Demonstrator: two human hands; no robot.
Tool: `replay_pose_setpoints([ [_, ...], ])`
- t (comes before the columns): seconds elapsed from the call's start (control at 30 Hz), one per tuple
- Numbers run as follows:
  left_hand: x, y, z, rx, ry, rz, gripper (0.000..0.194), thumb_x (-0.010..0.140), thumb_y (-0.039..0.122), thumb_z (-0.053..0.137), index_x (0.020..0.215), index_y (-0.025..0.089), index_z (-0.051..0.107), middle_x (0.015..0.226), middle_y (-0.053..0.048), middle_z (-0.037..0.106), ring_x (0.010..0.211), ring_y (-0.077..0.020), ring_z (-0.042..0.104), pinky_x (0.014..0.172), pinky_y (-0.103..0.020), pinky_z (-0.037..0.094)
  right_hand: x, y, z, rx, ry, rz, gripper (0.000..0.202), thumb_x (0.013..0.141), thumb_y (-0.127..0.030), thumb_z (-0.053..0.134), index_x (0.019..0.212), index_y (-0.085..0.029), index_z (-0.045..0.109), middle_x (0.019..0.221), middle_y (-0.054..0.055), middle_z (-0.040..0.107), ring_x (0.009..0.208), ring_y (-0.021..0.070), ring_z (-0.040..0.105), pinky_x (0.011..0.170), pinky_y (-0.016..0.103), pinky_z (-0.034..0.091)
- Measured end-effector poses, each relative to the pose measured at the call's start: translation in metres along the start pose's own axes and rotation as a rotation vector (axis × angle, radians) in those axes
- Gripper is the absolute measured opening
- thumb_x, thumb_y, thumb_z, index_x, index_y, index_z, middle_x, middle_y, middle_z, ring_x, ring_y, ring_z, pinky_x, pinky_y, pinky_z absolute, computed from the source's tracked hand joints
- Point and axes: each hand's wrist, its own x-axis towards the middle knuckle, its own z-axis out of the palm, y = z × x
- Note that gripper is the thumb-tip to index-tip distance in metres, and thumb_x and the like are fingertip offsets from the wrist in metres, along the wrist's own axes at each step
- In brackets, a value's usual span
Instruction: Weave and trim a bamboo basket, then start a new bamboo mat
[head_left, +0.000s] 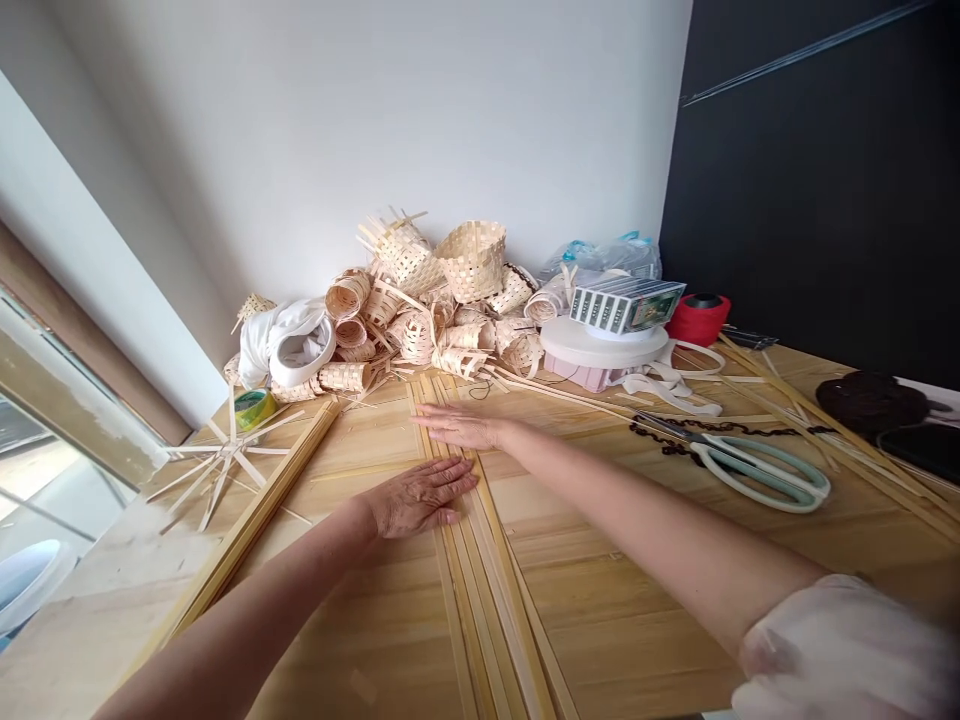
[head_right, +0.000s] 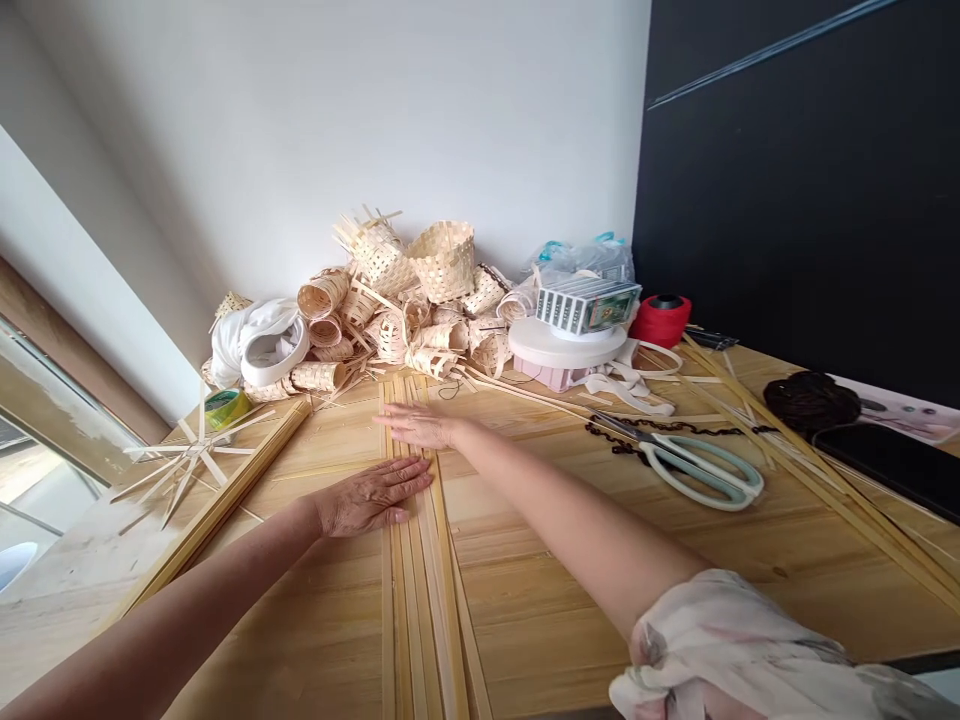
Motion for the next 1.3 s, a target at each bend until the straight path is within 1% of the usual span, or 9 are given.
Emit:
replay_pose_setpoints([
  [0.07, 0.0, 0.0, 0.0, 0.01, -0.002, 0.002, 0.051, 0.092, 0.035, 0.029, 0.137, 0.013, 0.023, 0.145, -0.011, 0.017, 0.134, -0.0192, 0.008, 0.109, -0.037, 0.012, -0.008, -0.003, -0.007, -0.005, 0.051, 0.035, 0.044, 0.092, -0.034, 0.03, 0.135, -0.024, 0.029, 0.145, 0.006, 0.022, 0.132, 0.0191, 0.017, 0.107, 0.044, 0.013],
  [0.13, 0.0, 0.001, -0.002, 0.021, -0.014, -0.002, 0.051, 0.092, 0.034, 0.029, 0.137, 0.012, 0.023, 0.145, -0.012, 0.016, 0.134, -0.0194, 0.008, 0.109, -0.038, 0.012, -0.02, -0.006, -0.012, -0.016, 0.096, 0.077, 0.043, 0.089, -0.032, 0.039, 0.132, -0.026, 0.037, 0.142, 0.005, 0.03, 0.131, 0.0203, 0.022, 0.106, 0.044, 0.015],
  [0.27, 0.0, 0.002, -0.004, 0.024, -0.01, -0.004, 0.05, 0.092, 0.033, 0.028, 0.136, 0.01, 0.024, 0.144, -0.013, 0.018, 0.134, -0.0206, 0.009, 0.109, -0.039, 0.014, -0.051, -0.013, -0.013, -0.042, 0.193, 0.212, 0.036, 0.081, -0.018, 0.05, 0.116, -0.02, 0.056, 0.126, 0.007, 0.052, 0.117, 0.0209, 0.045, 0.099, 0.036, 0.032],
  [0.37, 0.0, 0.001, -0.002, 0.011, 0.033, 0.012, 0.05, 0.091, 0.033, 0.03, 0.136, 0.012, 0.025, 0.144, -0.014, 0.02, 0.133, -0.0207, 0.011, 0.108, -0.038, 0.016, -0.073, -0.026, -0.003, -0.052, 0.256, 0.327, 0.03, 0.079, -0.019, 0.051, 0.107, -0.016, 0.062, 0.114, 0.01, 0.061, 0.107, 0.0235, 0.053, 0.092, 0.036, 0.039],
  [0.5, -0.002, 0.0, 0.002, -0.005, 0.105, 0.01, 0.051, 0.09, 0.033, 0.035, 0.136, 0.015, 0.026, 0.145, -0.013, 0.018, 0.133, -0.0222, 0.013, 0.107, -0.037, 0.021, -0.091, -0.054, 0.016, -0.057, 0.301, 0.385, 0.037, 0.078, -0.031, 0.053, 0.11, -0.013, 0.06, 0.121, 0.014, 0.055, 0.113, 0.0262, 0.048, 0.095, 0.038, 0.036],
  [0.67, -0.001, 0.001, 0.001, -0.004, 0.12, 0.03, 0.05, 0.09, 0.033, 0.033, 0.136, 0.015, 0.025, 0.145, -0.013, 0.019, 0.133, -0.0209, 0.015, 0.107, -0.036, 0.022, -0.099, -0.076, 0.032, -0.08, 0.295, 0.3, 0.037, 0.077, -0.03, 0.052, 0.111, -0.017, 0.056, 0.124, 0.011, 0.052, 0.117, 0.0258, 0.043, 0.098, 0.04, 0.031],
  [0.87, 0.0, 0.001, 0.001, 0.015, 0.113, 0.02, 0.05, 0.09, 0.034, 0.034, 0.135, 0.012, 0.029, 0.143, -0.016, 0.023, 0.133, -0.0225, 0.016, 0.107, -0.038, 0.021, -0.102, -0.077, 0.031, -0.05, 0.223, 0.334, 0.041, 0.078, -0.022, 0.045, 0.117, -0.012, 0.052, 0.125, 0.014, 0.051, 0.119, 0.0255, 0.041, 0.099, 0.042, 0.029],
  [1.1, -0.001, 0.0, 0.001, 0.0, 0.133, 0.025, 0.047, 0.089, 0.032, 0.036, 0.133, 0.015, 0.031, 0.141, -0.014, 0.028, 0.132, -0.0216, 0.02, 0.106, -0.039, 0.023, -0.106, -0.075, 0.031, -0.05, 0.199, 0.325, 0.045, 0.078, -0.017, 0.04, 0.122, -0.012, 0.05, 0.13, 0.013, 0.047, 0.122, 0.0238, 0.038, 0.102, 0.042, 0.026],
  [1.3, -0.001, 0.002, 0.001, -0.005, 0.16, 0.008, 0.048, 0.089, 0.033, 0.036, 0.133, 0.014, 0.029, 0.139, -0.014, 0.033, 0.131, -0.02, 0.024, 0.107, -0.038, 0.024, -0.109, -0.075, 0.03, -0.084, 0.186, 0.289, 0.043, 0.079, -0.016, 0.039, 0.121, -0.012, 0.05, 0.129, 0.013, 0.048, 0.12, 0.0237, 0.04, 0.1, 0.042, 0.029],
])
